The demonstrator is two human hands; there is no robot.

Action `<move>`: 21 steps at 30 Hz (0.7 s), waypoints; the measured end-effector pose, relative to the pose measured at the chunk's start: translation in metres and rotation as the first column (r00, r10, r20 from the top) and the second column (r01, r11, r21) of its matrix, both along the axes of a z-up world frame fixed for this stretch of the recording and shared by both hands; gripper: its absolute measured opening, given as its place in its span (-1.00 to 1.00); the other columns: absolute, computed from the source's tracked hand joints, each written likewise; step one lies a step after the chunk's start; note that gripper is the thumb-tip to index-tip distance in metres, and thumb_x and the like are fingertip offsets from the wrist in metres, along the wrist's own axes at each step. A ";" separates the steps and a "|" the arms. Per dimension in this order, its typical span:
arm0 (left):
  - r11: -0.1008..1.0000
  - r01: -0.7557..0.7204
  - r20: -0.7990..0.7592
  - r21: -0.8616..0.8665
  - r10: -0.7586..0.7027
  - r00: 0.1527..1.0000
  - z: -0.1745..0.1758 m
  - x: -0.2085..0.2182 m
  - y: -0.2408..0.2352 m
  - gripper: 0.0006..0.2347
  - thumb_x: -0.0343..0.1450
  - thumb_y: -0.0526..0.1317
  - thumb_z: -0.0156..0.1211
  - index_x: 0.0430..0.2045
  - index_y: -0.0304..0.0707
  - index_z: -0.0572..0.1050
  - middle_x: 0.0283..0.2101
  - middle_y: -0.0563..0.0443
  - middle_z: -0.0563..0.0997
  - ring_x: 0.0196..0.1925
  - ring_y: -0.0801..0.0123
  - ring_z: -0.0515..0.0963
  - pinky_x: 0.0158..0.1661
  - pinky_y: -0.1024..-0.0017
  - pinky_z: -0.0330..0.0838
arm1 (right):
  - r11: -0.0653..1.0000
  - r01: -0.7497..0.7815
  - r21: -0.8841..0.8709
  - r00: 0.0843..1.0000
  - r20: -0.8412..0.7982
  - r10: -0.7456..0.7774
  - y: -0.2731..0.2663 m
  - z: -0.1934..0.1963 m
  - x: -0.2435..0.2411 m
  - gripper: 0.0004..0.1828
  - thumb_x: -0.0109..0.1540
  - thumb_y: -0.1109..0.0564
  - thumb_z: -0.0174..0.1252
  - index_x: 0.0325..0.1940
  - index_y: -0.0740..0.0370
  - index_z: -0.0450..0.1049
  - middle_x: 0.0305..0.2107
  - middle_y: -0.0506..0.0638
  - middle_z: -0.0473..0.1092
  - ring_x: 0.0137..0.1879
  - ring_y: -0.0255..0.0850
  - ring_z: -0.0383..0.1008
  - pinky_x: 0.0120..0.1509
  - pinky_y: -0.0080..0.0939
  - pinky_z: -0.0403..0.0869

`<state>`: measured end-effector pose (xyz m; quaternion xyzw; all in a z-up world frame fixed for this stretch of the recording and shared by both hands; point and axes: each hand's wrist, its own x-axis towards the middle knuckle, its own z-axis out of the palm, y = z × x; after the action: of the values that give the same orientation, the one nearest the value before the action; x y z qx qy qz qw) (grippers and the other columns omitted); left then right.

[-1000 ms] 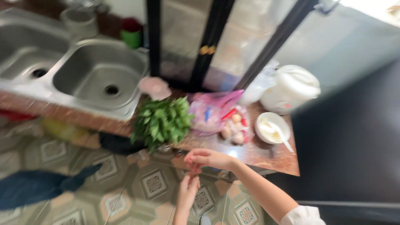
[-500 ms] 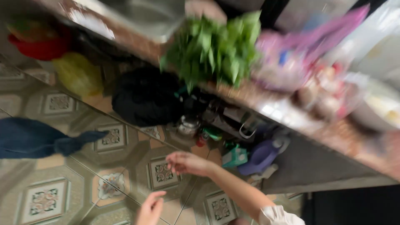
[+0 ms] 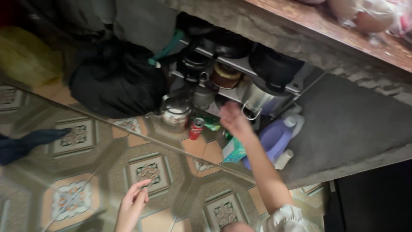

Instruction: Filling a pot with water and placing it on a gas stove to boil for noodles.

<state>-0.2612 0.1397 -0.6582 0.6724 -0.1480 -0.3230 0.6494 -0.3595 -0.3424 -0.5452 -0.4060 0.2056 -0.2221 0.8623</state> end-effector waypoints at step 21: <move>0.997 0.070 -0.029 -0.007 -0.071 0.997 0.046 -0.007 -0.082 -0.71 0.49 -0.27 0.01 0.08 -0.26 0.53 -0.58 0.14 0.37 -0.53 0.58 0.27 -0.46 0.56 0.15 | 0.697 0.691 0.194 0.644 0.274 -0.715 -0.223 0.054 0.009 -0.47 0.33 -0.10 0.12 0.33 0.11 0.26 0.14 0.08 0.44 0.14 0.08 0.56 0.15 0.18 0.60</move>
<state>-0.2685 0.0575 -0.6121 0.6601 -0.1632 -0.3549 0.6416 -0.3501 -0.5653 -0.4910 -0.2204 0.2081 -0.5959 0.7437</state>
